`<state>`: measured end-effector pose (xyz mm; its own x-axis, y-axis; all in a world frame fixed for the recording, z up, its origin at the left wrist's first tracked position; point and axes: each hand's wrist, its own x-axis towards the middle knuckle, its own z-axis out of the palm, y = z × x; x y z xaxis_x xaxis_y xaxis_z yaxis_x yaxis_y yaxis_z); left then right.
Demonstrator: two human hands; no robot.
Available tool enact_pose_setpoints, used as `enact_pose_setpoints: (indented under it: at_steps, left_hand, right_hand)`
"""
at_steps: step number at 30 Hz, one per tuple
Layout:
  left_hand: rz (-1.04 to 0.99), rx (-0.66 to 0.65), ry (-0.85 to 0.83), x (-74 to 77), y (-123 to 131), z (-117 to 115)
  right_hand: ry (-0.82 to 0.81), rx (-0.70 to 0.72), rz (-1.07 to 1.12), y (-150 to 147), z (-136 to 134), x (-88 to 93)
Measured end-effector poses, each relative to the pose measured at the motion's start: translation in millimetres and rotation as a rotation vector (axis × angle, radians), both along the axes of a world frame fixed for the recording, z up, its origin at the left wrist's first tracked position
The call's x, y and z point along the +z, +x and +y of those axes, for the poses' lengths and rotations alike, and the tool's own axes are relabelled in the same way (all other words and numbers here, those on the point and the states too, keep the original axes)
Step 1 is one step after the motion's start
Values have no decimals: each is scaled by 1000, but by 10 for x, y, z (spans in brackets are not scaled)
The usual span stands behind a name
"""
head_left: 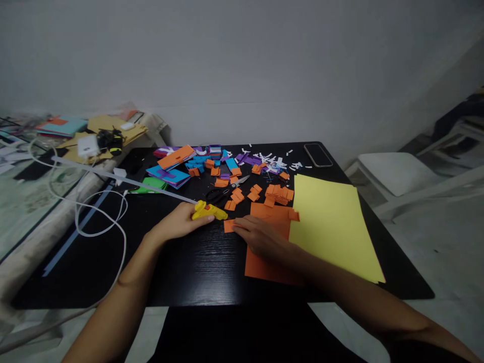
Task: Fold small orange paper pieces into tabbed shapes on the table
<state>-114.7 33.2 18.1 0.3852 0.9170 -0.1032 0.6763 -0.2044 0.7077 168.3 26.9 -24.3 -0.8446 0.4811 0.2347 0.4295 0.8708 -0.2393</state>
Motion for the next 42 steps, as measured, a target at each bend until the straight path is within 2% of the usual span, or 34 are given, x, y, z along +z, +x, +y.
enact_pose_setpoints:
  at_steps: [4,13,21,31,42]
  left_hand:
    - [-15,-22,-2,24,10,-10]
    - [-30,-51,-4,20,33,-11]
    - [-10,-79,-37,-2,-13,7]
    - [-84,-40,-42,40,-116,11]
    - [-28,13,-104,104,-212,5]
  right_hand:
    - [2,-48,-30,-13,-26,-6]
    - [-57,12,88,-13,-11,-52]
    - [-63,18,69,-5,3,-23]
    - [-46,15,71,-5,32,-38]
    - [-116,-17,170,25,37,-51]
